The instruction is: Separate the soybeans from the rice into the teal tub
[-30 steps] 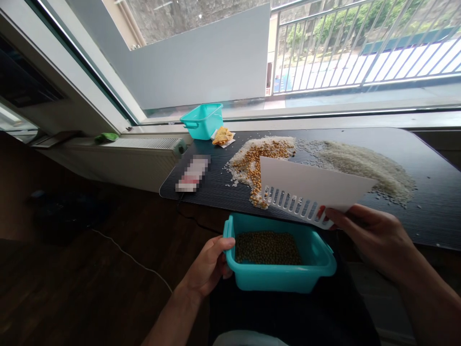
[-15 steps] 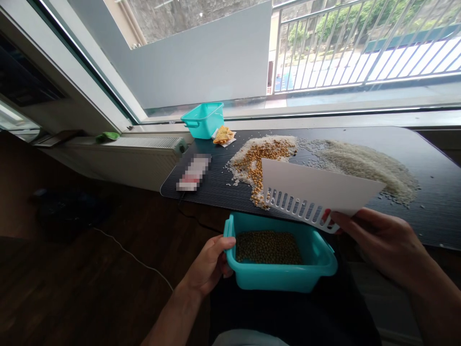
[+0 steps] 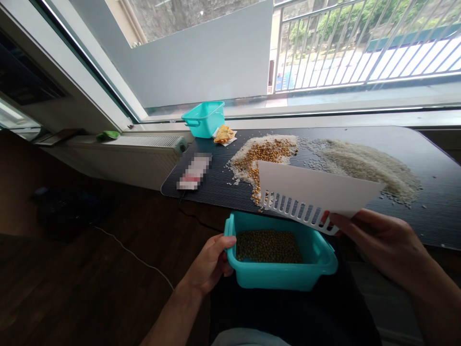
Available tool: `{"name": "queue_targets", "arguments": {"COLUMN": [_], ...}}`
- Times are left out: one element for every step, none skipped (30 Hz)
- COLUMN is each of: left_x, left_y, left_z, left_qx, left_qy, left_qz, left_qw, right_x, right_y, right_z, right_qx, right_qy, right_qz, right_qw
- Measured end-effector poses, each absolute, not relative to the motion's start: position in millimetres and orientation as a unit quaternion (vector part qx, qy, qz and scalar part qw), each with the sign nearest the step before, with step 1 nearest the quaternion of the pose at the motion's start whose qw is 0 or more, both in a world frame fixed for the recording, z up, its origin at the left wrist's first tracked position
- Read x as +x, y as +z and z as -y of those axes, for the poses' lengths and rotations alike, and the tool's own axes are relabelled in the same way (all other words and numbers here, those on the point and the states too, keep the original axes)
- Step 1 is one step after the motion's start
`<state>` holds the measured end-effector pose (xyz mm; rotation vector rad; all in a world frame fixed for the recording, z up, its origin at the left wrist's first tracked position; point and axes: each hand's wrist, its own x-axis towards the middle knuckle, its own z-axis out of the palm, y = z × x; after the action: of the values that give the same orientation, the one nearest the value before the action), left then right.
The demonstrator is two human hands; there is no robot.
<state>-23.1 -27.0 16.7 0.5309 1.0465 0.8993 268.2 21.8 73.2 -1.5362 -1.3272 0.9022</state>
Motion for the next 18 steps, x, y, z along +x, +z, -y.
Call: {"name": "queue_targets", "arguments": {"left_x": [-23,-23,-23,-24,-24,-24,-24,-24,-24,-24,-25,-25,-25,-25,-25,-25,-26,-26], "left_y": [17,17,17,17,17,17,17,18,18,19,19,19,20,20,20,20,20,20], "left_z": [27,27,27,27,27,27,27,26,26,26,26,27,27,27,27,27,27,27], "left_qx": [0.24,0.238,0.237,0.237,0.238,0.239,0.239,0.238,0.237,0.236,0.234,0.233,0.232,0.232,0.231,0.231,0.231,0.23], "left_qy": [0.41,0.411,0.412,0.412,0.412,0.411,0.41,0.41,0.411,0.412,0.413,0.413,0.414,0.414,0.414,0.414,0.415,0.416], "left_qz": [-0.478,-0.479,-0.479,-0.481,-0.482,-0.483,-0.485,-0.486,-0.487,-0.488,-0.488,-0.488,-0.487,-0.486,-0.485,-0.485,-0.486,-0.487], "left_qw": [0.739,0.739,0.738,0.737,0.736,0.735,0.734,0.734,0.733,0.733,0.732,0.733,0.733,0.734,0.735,0.734,0.734,0.733], "right_x": [268,267,266,265,263,261,259,257,256,254,253,252,251,250,249,249,248,248], "right_y": [73,72,72,72,72,72,72,72,72,72,72,72,72,72,73,73,74,74], "right_z": [-22,-22,-22,-22,-22,-23,-23,-23,-23,-23,-23,-23,-23,-24,-24,-25,-25,-25], "right_qx": [-0.617,-0.615,-0.613,-0.612,-0.61,-0.609,-0.607,-0.604,-0.602,-0.598,-0.595,-0.594,-0.594,-0.595,-0.598,-0.6,-0.6,-0.6], "right_qy": [0.365,0.365,0.365,0.363,0.364,0.365,0.369,0.375,0.382,0.39,0.396,0.4,0.401,0.399,0.396,0.394,0.395,0.396], "right_qz": [0.538,0.541,0.544,0.545,0.546,0.546,0.547,0.546,0.547,0.548,0.549,0.55,0.551,0.55,0.548,0.546,0.546,0.547], "right_qw": [0.443,0.442,0.442,0.443,0.444,0.444,0.444,0.442,0.438,0.436,0.432,0.429,0.428,0.428,0.43,0.432,0.431,0.429]}}
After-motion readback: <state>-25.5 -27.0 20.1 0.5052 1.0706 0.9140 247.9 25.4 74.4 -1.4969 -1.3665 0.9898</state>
